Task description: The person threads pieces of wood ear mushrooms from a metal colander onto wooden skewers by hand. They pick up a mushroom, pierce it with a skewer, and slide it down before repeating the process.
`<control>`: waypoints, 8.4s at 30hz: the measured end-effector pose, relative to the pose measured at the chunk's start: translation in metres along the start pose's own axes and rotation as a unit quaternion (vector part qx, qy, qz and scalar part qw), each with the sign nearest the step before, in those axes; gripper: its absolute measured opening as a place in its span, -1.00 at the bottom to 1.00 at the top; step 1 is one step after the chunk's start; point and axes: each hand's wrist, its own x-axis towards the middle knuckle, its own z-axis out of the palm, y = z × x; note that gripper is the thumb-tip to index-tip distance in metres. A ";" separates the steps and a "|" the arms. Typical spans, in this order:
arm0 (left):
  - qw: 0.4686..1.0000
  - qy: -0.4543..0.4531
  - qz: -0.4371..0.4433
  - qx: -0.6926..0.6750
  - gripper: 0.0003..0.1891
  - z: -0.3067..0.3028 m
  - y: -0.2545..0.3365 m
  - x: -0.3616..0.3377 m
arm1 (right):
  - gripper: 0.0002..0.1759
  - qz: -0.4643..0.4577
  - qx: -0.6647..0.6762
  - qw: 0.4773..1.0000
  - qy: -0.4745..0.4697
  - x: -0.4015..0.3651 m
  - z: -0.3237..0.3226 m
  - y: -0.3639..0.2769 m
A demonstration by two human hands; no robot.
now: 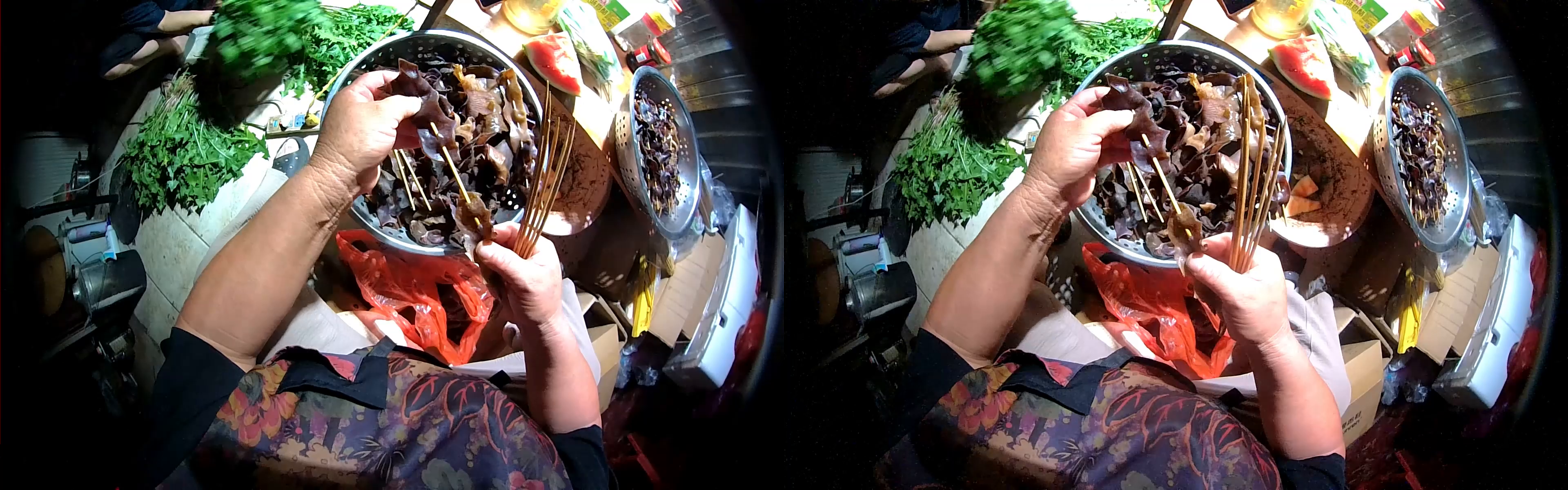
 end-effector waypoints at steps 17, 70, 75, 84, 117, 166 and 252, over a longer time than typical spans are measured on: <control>0.999 -0.018 -0.022 -0.034 -0.87 -0.002 0.004 0.001 | -0.85 -0.067 -0.072 0.995 -0.024 0.003 -0.003 0.002; 0.976 -0.131 -0.174 0.003 -0.81 0.011 -0.027 -0.030 | -0.86 -0.053 -0.018 0.998 0.015 0.004 0.000 0.006; 0.981 -0.084 -0.159 -0.072 -0.86 0.018 -0.020 -0.028 | -0.86 -0.027 0.011 0.999 0.014 0.004 0.001 0.002; 0.981 -0.017 -0.097 -0.167 -0.86 0.009 -0.013 -0.012 | -0.84 -0.012 0.006 1.000 -0.004 0.003 0.003 0.001; 0.980 -0.107 -0.164 -0.046 -0.84 0.021 -0.029 -0.031 | -0.86 -0.007 0.052 0.998 0.035 0.007 0.000 0.005; 0.988 -0.030 -0.139 0.056 -0.81 -0.005 -0.008 0.002 | -0.86 -0.026 0.027 0.998 0.047 -0.004 -0.008 -0.024; 0.970 0.033 0.221 0.094 -0.76 0.013 -0.013 -0.011 | -0.76 0.031 -0.036 0.997 -0.059 0.007 0.007 -0.014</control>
